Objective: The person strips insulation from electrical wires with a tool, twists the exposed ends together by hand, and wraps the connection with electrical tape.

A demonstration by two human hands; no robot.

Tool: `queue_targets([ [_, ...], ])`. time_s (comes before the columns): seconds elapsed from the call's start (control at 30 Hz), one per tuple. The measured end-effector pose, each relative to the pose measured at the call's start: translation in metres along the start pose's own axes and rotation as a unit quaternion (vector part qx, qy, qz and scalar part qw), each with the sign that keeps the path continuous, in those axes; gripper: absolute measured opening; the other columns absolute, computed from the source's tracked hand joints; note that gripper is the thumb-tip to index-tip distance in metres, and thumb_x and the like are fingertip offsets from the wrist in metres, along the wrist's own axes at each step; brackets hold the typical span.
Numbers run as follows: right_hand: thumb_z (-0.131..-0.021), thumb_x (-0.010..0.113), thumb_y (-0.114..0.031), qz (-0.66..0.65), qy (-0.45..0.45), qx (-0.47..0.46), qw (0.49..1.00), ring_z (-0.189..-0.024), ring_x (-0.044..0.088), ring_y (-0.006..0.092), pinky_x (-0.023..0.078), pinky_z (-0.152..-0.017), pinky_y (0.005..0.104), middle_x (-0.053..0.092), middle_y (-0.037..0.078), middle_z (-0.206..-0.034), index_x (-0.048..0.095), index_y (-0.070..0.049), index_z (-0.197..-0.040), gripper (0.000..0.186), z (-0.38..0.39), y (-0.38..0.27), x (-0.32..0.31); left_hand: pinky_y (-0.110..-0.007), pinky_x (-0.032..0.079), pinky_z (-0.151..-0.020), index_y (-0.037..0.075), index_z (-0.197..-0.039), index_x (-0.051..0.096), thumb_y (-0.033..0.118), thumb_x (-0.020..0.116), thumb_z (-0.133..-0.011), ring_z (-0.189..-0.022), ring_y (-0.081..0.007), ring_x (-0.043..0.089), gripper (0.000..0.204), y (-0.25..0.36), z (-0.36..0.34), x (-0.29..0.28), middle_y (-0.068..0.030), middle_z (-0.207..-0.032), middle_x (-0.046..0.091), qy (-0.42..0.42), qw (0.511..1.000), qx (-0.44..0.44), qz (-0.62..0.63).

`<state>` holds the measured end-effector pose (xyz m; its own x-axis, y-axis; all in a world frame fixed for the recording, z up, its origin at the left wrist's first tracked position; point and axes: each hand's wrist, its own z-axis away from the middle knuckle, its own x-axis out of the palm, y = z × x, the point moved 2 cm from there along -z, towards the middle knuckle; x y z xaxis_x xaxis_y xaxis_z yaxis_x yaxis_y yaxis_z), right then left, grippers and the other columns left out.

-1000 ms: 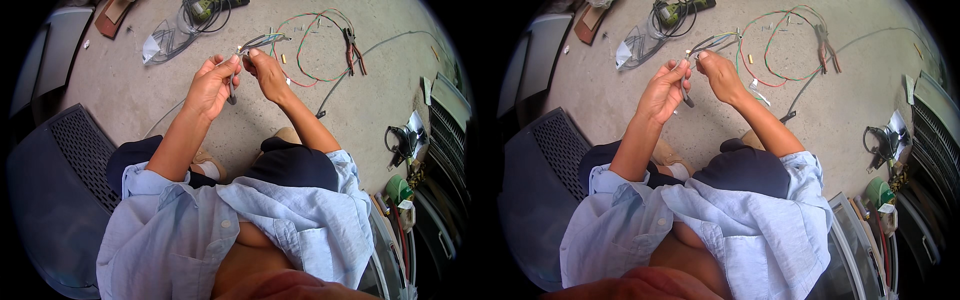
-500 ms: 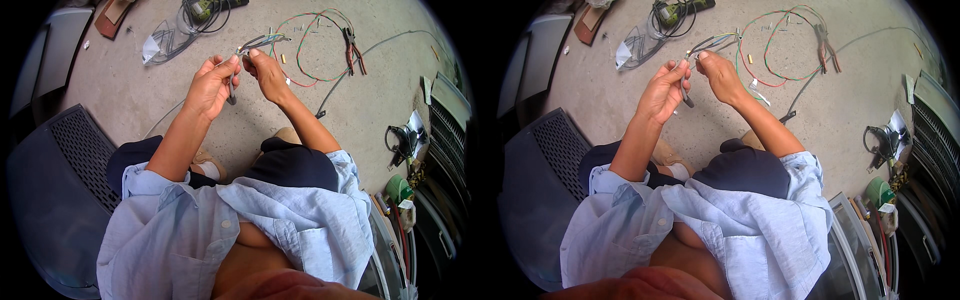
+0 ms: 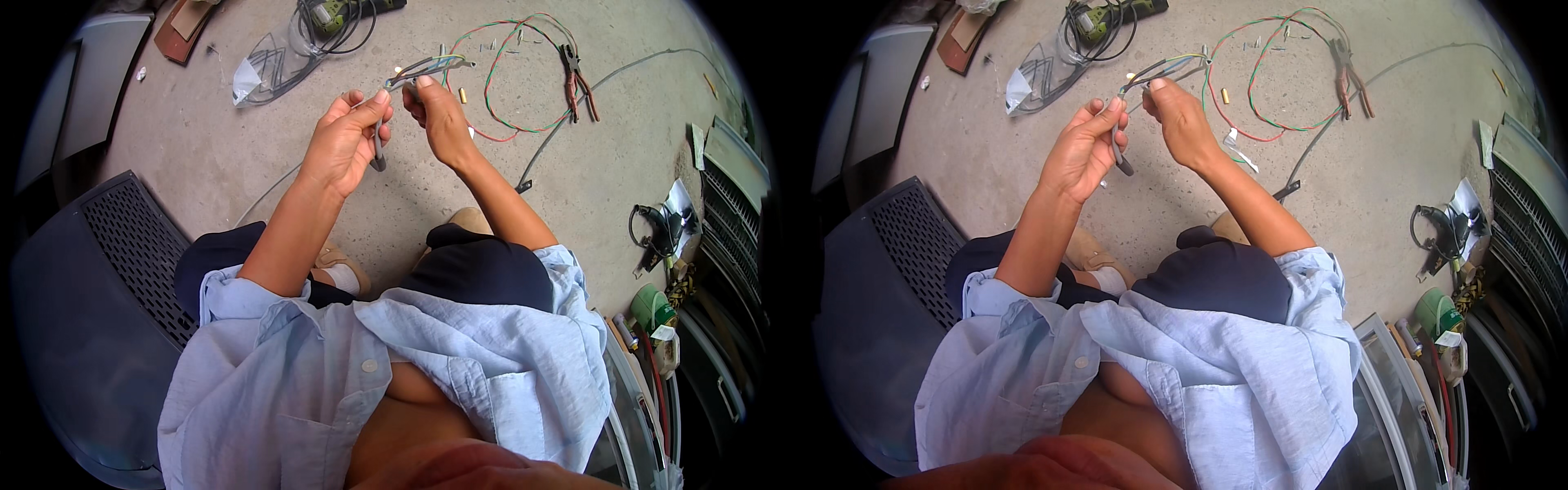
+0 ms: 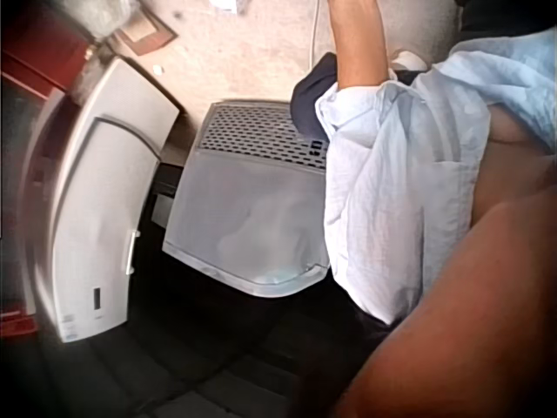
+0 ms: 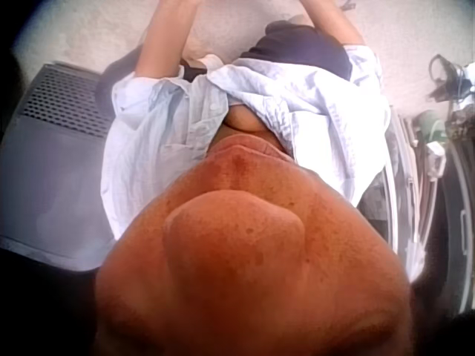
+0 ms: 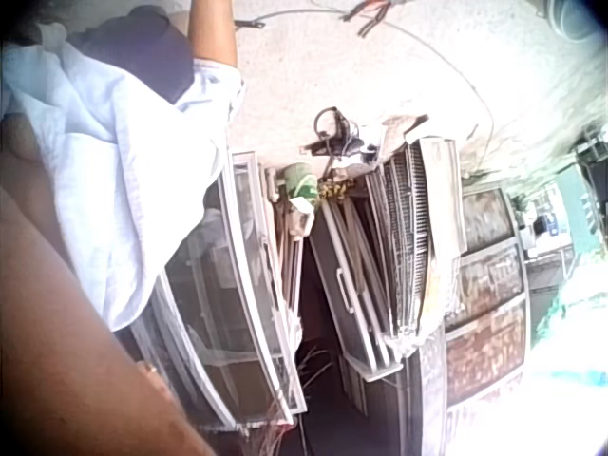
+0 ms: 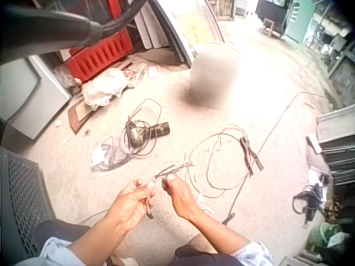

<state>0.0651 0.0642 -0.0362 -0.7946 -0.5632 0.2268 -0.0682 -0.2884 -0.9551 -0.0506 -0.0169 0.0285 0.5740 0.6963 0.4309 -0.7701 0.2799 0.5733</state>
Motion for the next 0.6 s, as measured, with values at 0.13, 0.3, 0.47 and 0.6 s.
queue_targets([
  [0.13, -0.099, 0.036, -0.042, 0.017, -0.005, -0.006, 1.000, -0.066, 0.038, 0.0058, 0.031, -0.059, 0.0233, 0.047, -0.004, -0.076, 0.053, -0.009, -0.085, 0.039, 0.0010, -0.0032, -0.0014, -0.021, 0.049, -0.064, 0.014, -0.098, 0.045, 0.007, 0.065, -0.088, -0.083, -0.0104, 0.060, 0.024, 0.0003, 0.0000, -0.0007, -0.0051, -0.095, 0.061, -0.002, 1.000, 0.001, 0.000],
  [0.3, -0.100, 0.034, -0.043, 0.040, 0.006, -0.015, 0.999, -0.065, 0.036, 0.0055, 0.030, -0.058, 0.0232, 0.046, -0.004, -0.074, 0.053, -0.009, -0.086, 0.041, 0.0023, -0.0057, -0.0012, -0.022, 0.048, -0.065, 0.014, -0.099, 0.043, 0.008, 0.067, -0.088, -0.083, -0.0105, 0.059, 0.027, 0.0007, 0.0003, -0.0007, -0.0046, -0.094, 0.060, -0.003, 1.000, 0.000, -0.003],
  [0.47, -0.100, 0.034, -0.042, 0.019, 0.003, -0.016, 1.000, -0.065, 0.035, 0.0056, 0.030, -0.058, 0.0224, 0.046, -0.004, -0.077, 0.052, -0.008, -0.090, 0.040, 0.0026, -0.0075, 0.0008, -0.022, 0.047, -0.066, 0.015, -0.101, 0.040, 0.009, 0.070, -0.086, -0.084, -0.0107, 0.058, 0.033, 0.0015, 0.0006, -0.0011, -0.0036, -0.093, 0.059, -0.009, 1.000, 0.005, -0.004],
  [0.6, -0.101, 0.034, -0.042, 0.010, 0.008, -0.021, 1.000, -0.066, 0.035, 0.0058, 0.030, -0.058, 0.0224, 0.046, -0.004, -0.078, 0.052, -0.008, -0.092, 0.039, 0.0036, -0.0059, 0.0018, -0.022, 0.048, -0.065, 0.014, -0.099, 0.042, 0.008, 0.068, -0.087, -0.083, -0.0107, 0.059, 0.030, 0.0014, 0.0007, -0.0013, -0.0041, -0.094, 0.060, -0.005, 1.000, 0.006, -0.002],
])
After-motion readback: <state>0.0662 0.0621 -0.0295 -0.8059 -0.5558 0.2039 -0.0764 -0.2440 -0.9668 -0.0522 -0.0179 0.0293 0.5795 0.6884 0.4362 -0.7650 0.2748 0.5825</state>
